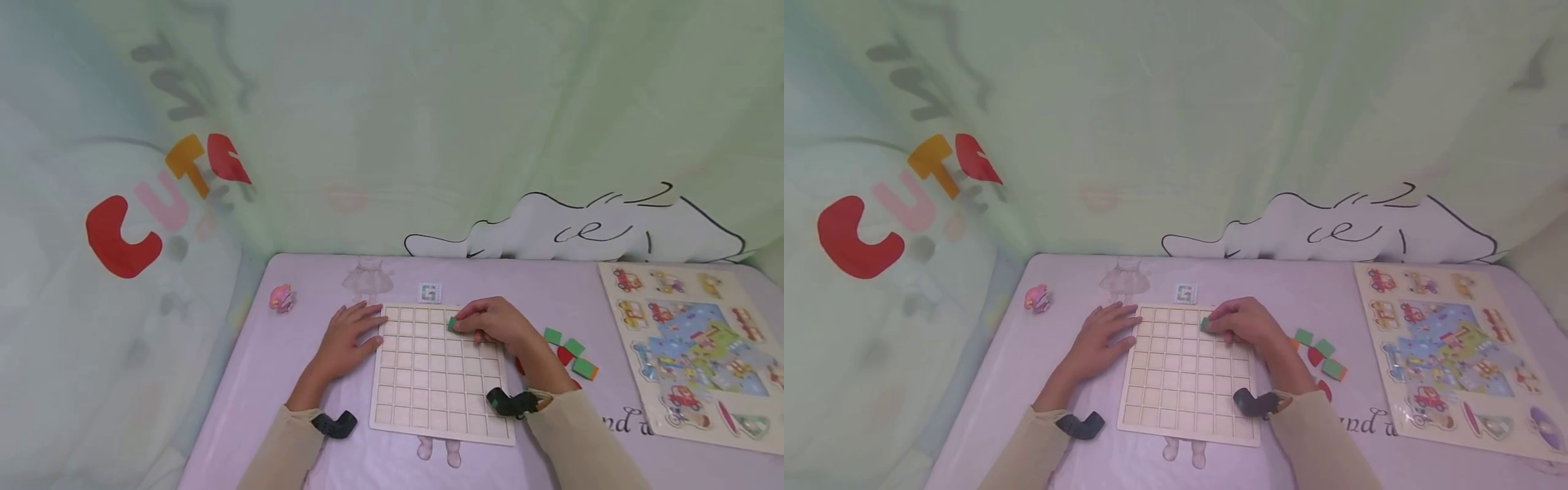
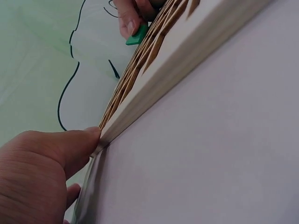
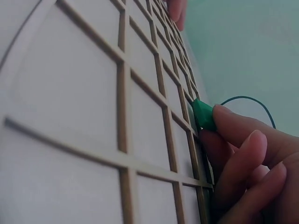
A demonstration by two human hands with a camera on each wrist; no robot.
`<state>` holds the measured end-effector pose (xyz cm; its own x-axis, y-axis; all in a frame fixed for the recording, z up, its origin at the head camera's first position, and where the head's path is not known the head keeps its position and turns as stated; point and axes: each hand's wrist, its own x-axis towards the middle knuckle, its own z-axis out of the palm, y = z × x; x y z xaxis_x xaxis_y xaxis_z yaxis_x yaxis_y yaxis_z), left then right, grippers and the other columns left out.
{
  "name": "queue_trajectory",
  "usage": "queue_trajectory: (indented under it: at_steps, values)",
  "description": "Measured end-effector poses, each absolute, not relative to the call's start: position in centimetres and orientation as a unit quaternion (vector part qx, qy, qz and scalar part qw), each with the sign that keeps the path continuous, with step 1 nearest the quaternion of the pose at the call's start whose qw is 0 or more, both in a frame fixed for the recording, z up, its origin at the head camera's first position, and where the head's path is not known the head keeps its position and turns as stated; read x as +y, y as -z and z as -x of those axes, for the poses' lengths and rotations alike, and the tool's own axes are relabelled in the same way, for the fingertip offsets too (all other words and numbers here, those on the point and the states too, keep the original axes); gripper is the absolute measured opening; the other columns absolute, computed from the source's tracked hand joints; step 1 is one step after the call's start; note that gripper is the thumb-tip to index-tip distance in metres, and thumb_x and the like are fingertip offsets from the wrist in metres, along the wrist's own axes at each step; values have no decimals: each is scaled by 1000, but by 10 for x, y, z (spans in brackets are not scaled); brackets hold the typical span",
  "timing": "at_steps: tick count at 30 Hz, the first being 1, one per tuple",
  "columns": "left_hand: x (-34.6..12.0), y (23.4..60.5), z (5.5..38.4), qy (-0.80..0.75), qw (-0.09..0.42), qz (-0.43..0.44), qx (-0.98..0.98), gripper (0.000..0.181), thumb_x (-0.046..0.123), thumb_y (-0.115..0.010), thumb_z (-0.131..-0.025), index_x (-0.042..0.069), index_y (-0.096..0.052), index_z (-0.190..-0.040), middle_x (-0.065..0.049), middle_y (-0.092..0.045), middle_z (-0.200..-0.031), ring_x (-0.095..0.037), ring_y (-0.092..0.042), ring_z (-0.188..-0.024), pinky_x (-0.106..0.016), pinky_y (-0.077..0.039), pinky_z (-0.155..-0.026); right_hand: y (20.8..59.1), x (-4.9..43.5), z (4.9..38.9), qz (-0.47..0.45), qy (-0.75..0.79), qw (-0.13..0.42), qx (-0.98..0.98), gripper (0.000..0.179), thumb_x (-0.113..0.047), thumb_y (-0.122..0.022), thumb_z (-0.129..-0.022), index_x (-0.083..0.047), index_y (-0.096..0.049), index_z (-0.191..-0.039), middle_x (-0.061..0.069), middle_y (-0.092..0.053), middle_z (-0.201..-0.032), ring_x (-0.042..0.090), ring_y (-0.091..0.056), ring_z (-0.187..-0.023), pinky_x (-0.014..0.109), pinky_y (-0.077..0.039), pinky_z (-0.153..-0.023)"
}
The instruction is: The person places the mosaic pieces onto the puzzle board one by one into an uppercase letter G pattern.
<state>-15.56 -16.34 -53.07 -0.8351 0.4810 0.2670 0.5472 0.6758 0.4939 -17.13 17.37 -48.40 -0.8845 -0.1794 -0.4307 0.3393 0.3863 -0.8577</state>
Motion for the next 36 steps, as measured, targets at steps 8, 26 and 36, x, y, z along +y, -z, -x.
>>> queue_trajectory:
  at_steps: [8, 26, 36]
  values:
    - [-163, 530, 154, 286, 53, 276, -916, 40, 35, -66, -97, 20, -68, -134, -3, -57, -150, -34, -42, -147, -64, -24, -122, 486, 171, 171, -56, 552, 237, 798, 24, -18, -84, -83, -4, -77, -101, 2, -72, -81, 8, -54, -51, 22, -48, -53]
    - [-163, 529, 153, 286, 48, 273, -917, 40, 35, -66, -98, 20, -68, -135, -4, -57, -151, -34, -42, -148, -64, -23, -122, 481, 167, 169, -41, 537, 238, 809, 25, -19, -86, -80, -3, -78, -97, 0, -70, -75, 7, -57, -53, 22, -50, -53]
    - [-162, 530, 154, 274, 44, 268, -923, 40, 36, -65, -99, 21, -67, -136, -2, -56, -152, -32, -41, -149, -63, -23, -123, 482, 165, 170, -56, 500, 232, 833, 19, -21, -88, -78, -8, -79, -89, -3, -68, -66, 7, -58, -53, 21, -49, -53]
